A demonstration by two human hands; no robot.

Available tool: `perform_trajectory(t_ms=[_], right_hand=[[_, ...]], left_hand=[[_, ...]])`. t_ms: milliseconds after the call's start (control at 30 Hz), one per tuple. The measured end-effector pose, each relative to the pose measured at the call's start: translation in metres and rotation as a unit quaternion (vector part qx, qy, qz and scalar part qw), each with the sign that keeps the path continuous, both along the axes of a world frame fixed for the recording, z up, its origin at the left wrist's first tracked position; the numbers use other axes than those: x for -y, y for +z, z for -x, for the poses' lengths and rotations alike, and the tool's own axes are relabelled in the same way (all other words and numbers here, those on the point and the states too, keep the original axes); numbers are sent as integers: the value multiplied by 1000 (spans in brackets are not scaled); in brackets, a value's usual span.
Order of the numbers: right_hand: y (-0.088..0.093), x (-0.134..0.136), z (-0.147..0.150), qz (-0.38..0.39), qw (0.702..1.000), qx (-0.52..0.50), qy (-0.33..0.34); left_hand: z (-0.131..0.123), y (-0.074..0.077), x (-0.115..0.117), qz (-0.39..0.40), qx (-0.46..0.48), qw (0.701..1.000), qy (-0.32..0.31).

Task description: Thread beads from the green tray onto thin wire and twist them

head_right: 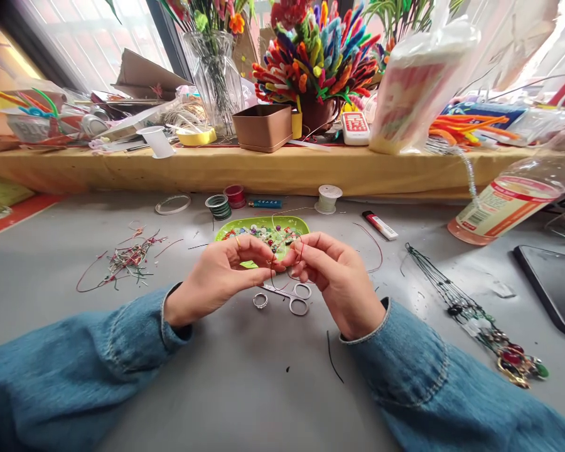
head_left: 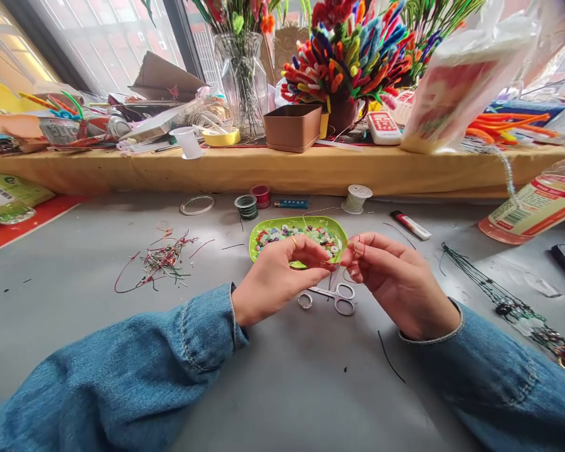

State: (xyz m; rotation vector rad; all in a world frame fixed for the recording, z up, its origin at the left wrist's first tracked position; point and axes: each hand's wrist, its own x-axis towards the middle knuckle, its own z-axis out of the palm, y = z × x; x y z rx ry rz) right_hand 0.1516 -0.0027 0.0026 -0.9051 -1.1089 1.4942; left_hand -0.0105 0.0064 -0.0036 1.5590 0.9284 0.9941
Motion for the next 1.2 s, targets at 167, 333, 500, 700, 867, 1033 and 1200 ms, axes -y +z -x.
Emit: perform_trajectory(t_ms=[167, 333, 500, 700, 867, 1033, 1200], right_hand=[[11, -1, -10, -21, 999, 7, -24], [13, -5, -17, -152, 944, 150, -250], [9, 0, -9, -125, 957, 254, -67], [10, 6, -1, 44, 968, 210, 128], [9, 4, -4, 70, 978, 159, 117], [7, 4, -3, 36, 981, 164, 95], [8, 5, -3, -17, 973, 217, 77]], left_hand=[[8, 3, -3, -27, -6, 999, 32], [10, 2, -2, -91, -15, 994, 56], [8, -1, 1, -160, -18, 985, 54], [7, -1, 3, -272, -39, 960, 58], [7, -1, 4, -269, -65, 959, 53], [6, -3, 4, -85, -56, 995, 16], [4, -1, 3, 34, -5, 999, -12]])
